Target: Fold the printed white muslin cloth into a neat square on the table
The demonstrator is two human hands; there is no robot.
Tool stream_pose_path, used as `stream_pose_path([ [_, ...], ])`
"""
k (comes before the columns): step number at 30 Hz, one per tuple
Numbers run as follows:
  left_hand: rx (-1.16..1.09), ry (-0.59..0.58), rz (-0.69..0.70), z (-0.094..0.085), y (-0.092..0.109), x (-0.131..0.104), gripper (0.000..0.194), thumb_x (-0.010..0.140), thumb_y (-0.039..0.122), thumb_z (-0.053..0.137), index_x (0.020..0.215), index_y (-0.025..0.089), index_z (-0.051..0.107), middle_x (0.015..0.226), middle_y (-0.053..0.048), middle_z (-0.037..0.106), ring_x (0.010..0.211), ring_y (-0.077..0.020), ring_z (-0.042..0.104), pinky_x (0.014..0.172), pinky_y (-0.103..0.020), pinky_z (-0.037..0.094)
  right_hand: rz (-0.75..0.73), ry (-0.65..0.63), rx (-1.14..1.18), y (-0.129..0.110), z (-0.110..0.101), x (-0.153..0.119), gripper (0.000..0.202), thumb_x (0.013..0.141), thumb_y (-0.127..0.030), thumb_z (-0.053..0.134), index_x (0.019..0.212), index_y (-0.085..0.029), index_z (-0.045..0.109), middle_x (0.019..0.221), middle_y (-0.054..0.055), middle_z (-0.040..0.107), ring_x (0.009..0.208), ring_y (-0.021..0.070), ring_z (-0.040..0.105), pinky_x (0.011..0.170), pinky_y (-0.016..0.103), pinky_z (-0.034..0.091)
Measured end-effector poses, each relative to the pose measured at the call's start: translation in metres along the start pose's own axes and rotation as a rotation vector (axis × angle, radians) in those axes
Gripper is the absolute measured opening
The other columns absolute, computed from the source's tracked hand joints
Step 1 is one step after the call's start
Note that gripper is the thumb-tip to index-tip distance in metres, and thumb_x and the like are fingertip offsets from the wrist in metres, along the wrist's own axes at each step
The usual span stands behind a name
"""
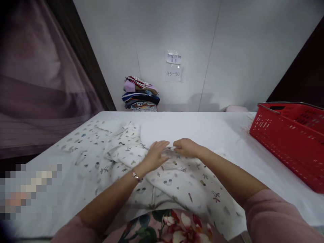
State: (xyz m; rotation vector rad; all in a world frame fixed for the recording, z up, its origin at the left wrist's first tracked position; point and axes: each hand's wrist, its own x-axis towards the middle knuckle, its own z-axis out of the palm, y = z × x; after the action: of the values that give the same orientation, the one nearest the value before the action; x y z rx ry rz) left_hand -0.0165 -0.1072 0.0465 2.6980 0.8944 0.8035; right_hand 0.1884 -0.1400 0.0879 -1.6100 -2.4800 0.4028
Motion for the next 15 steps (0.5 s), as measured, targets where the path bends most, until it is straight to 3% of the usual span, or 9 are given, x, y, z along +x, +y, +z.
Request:
stream_pose_path([
  [2, -0.058, -0.043, -0.018, 0.018, 0.017, 0.006, 0.030, 0.083, 0.031, 0.052, 0.111, 0.019, 0.055, 0.104, -0.007, 0.063, 0.101, -0.0208, 0.055, 0.094, -0.038, 0.037, -0.028, 0.012, 0.011, -0.006, 0.000, -0.007, 0.014, 0.081, -0.025, 0.046, 0.082, -0.020, 0.059, 0.072, 0.001, 0.062, 0.063, 0.0139, 0.051, 0.057, 0.024, 0.031],
  [5, -0.170, -0.089, -0.059, 0.029, 0.021, 0.001, 0.022, 0.088, 0.026, 0.041, 0.099, 0.021, 0.059, 0.091, -0.003, 0.066, 0.086, -0.0171, 0.059, 0.079, -0.029, 0.044, -0.035, -0.025, 0.005, -0.002, 0.000, -0.023, 0.018, 0.081, -0.029, 0.049, 0.094, -0.022, 0.059, 0.079, 0.002, 0.064, 0.068, 0.0152, 0.053, 0.060, 0.024, 0.033],
  [11, -0.255, -0.079, -0.159, 0.009, 0.008, -0.039, 0.025, 0.089, 0.028, 0.039, 0.100, 0.022, 0.061, 0.095, -0.002, 0.066, 0.088, -0.0163, 0.059, 0.080, -0.027, 0.044, 0.045, -0.115, -0.096, 0.039, -0.006, -0.062, 0.013, 0.076, -0.029, 0.055, 0.066, -0.019, 0.057, 0.062, 0.002, 0.057, 0.066, 0.0171, 0.050, 0.069, 0.029, 0.035],
  [15, -0.255, -0.162, -0.269, 0.003, 0.006, -0.061, 0.028, 0.089, 0.031, 0.037, 0.099, 0.022, 0.062, 0.097, -0.002, 0.066, 0.090, -0.0175, 0.059, 0.081, -0.029, 0.045, 0.129, -0.009, 0.226, 0.050, -0.007, -0.077, 0.015, 0.078, -0.033, 0.055, 0.075, -0.019, 0.059, 0.074, 0.002, 0.059, 0.070, 0.0159, 0.051, 0.067, 0.028, 0.038],
])
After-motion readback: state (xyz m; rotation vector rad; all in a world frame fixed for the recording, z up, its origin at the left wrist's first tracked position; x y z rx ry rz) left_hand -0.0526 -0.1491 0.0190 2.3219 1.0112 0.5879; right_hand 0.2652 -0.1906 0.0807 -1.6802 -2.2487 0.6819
